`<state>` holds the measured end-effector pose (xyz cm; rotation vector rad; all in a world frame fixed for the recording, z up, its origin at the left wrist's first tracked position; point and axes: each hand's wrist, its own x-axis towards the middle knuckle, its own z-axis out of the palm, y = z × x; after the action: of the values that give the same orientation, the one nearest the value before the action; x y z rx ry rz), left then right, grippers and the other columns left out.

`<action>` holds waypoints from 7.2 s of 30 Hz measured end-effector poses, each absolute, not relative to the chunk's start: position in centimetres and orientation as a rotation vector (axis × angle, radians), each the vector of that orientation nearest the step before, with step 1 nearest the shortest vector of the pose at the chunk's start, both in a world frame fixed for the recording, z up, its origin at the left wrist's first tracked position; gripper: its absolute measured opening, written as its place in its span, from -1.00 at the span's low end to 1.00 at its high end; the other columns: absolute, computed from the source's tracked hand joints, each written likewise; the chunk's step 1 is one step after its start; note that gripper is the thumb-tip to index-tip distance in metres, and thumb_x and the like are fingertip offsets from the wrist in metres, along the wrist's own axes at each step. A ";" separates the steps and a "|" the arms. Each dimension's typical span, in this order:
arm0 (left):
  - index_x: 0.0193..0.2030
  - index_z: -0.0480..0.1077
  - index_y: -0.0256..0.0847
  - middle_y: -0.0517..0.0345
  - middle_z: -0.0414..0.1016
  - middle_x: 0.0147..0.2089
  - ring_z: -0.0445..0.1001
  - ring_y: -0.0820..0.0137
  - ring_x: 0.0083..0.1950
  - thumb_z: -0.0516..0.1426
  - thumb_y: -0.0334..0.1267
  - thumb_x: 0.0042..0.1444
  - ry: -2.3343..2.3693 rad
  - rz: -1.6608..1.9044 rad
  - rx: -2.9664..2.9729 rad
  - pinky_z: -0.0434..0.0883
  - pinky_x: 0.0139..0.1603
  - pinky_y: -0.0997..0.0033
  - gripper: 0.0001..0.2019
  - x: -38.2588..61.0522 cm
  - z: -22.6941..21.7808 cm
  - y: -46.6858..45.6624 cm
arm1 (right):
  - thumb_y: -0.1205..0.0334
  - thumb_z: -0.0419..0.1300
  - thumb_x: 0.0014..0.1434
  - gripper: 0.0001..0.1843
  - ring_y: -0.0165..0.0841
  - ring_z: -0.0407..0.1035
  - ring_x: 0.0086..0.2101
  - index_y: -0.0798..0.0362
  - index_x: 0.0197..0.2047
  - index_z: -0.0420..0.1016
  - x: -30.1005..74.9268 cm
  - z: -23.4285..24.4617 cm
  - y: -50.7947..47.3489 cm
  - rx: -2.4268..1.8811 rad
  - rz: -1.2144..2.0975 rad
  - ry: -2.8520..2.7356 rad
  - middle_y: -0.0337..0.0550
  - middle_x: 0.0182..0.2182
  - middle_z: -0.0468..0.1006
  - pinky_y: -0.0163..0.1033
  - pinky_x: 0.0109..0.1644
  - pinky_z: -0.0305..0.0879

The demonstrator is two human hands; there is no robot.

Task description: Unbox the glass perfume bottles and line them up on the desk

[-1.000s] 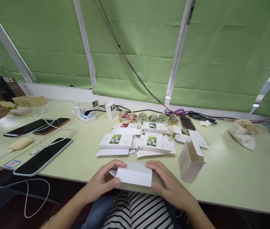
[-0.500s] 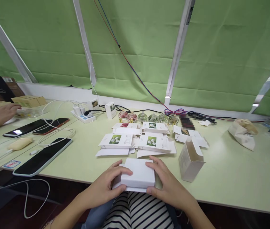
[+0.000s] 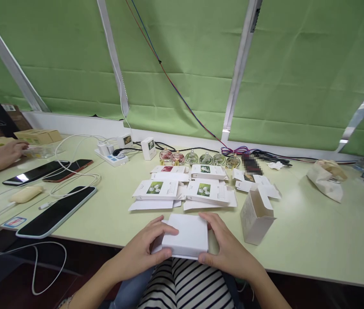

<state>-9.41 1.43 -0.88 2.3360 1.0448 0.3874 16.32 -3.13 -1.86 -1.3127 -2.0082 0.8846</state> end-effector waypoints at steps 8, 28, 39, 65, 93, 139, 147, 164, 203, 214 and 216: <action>0.14 0.12 -0.11 0.13 0.36 -0.15 0.37 0.32 -0.17 0.13 -0.10 0.03 1.045 0.536 2.217 0.36 -0.14 0.36 -0.47 -9.3 -1.2 1.3 | 0.03 0.29 -0.08 -0.16 -0.27 -0.07 0.16 -0.09 0.22 0.01 16.2 -1.7 -3.2 -1.313 0.876 -2.038 -0.15 0.15 0.09 -0.17 0.23 -0.03; 0.03 0.30 -0.07 0.07 0.35 0.10 0.09 0.10 0.27 0.18 -0.22 -0.02 1.085 0.450 2.381 0.15 0.22 0.02 -0.58 -9.0 -1.0 1.2 | -0.07 0.26 -0.06 -0.10 -0.16 -0.12 0.23 -0.04 0.27 -0.04 16.7 -1.8 -3.2 -1.303 0.931 -2.073 -0.04 0.27 -0.11 -0.07 0.25 -0.06; 0.01 0.33 -0.11 0.12 0.49 -0.20 0.43 0.25 -0.01 0.13 -0.17 0.04 1.032 0.524 2.469 0.20 0.21 0.15 -0.64 -9.4 -1.6 1.3 | 0.17 0.31 -0.12 -0.10 -0.23 -0.04 0.19 -0.05 0.26 -0.01 16.4 -1.7 -3.2 -1.356 0.864 -2.104 -0.11 0.22 0.03 -0.15 0.25 -0.03; 0.05 0.32 -0.07 0.11 0.48 -0.07 0.38 0.23 0.07 0.14 -0.18 0.05 0.980 0.461 2.447 0.13 0.25 0.09 -0.62 -9.8 -1.5 1.4 | 0.20 0.31 -0.14 -0.09 -0.21 0.02 0.16 -0.09 0.26 0.01 16.0 -2.0 -3.5 -1.377 0.808 -2.137 -0.12 0.19 0.06 -0.16 0.21 0.04; 0.30 -0.32 0.04 -0.09 -0.08 0.34 -0.01 0.04 0.31 0.26 0.19 -0.28 0.601 1.064 1.518 0.12 0.23 0.02 0.10 -3.5 -2.4 -0.5 | -0.04 0.39 -0.23 0.04 -0.21 0.01 0.20 -0.09 0.23 -0.08 16.8 -2.6 -3.1 -0.888 1.150 -1.493 -0.02 0.22 0.09 -0.11 0.25 -0.06; -0.06 0.43 -0.16 -0.03 0.46 0.02 0.35 0.07 0.08 0.24 0.00 -0.16 0.689 0.804 1.574 0.24 0.15 0.07 -0.50 1.2 4.2 -1.2 | 0.08 0.06 0.14 -0.43 -0.16 0.12 0.13 -0.10 0.19 -0.01 21.4 4.4 -7.2 -1.704 0.163 -1.800 -0.05 0.22 0.02 -0.08 0.00 0.35; 0.08 0.20 -0.22 -0.05 0.40 -0.01 0.37 0.15 -0.01 0.30 -0.16 -0.20 0.727 0.824 1.840 0.36 -0.03 0.15 -0.34 5.8 6.9 1.3 | 0.31 0.11 0.07 -0.30 -0.15 0.16 0.10 -0.12 0.23 -0.08 20.2 4.7 -6.9 -1.570 0.245 -1.756 -0.02 0.18 0.07 -0.02 0.01 0.35; -0.16 0.26 -0.17 0.06 0.31 -0.19 0.28 0.10 -0.12 0.27 0.08 -0.31 0.972 0.738 2.317 0.31 -0.21 0.16 -0.42 6.9 7.6 1.6 | 0.34 0.09 0.07 -0.39 -0.18 0.25 0.03 -0.08 0.18 0.01 20.9 5.0 -6.9 -1.556 0.205 -1.757 -0.03 0.08 0.19 -0.04 -0.01 0.35; 0.12 0.11 -0.12 0.02 -0.04 0.33 -0.11 0.29 0.36 0.06 -0.15 0.15 0.496 0.933 2.524 0.02 0.32 0.26 -0.59 6.8 5.1 2.2 | 0.20 0.07 0.13 -0.36 -0.18 0.30 -0.01 -0.14 0.24 -0.08 23.8 4.2 -7.3 -1.683 0.032 -1.737 -0.04 0.13 0.17 -0.11 -0.18 0.44; 0.14 0.13 -0.30 -0.06 0.28 0.17 0.30 0.30 0.15 -0.08 -0.21 0.18 1.792 0.925 2.324 0.29 0.09 0.38 -0.60 -4.6 9.3 19.3 | 0.03 0.07 0.14 -0.42 -0.05 0.12 0.14 -0.03 0.20 0.08 23.9 5.3 -8.3 -1.540 -0.524 -1.720 -0.01 0.21 0.10 -0.02 -0.03 0.36; 0.02 0.28 -0.33 -0.09 0.42 0.04 0.41 0.23 0.04 0.00 -0.25 0.11 1.885 0.777 2.294 0.34 0.01 0.36 -0.66 -6.1 8.8 22.7 | 0.10 0.11 0.12 -0.43 -0.06 0.16 0.11 -0.05 0.19 0.12 23.1 5.2 -8.8 -1.399 -0.636 -1.674 -0.04 0.17 0.18 -0.04 -0.01 0.34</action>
<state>-6.11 22.74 8.83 2.2940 1.8845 0.7766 23.15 -8.81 5.24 -1.3994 -1.6736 -0.6362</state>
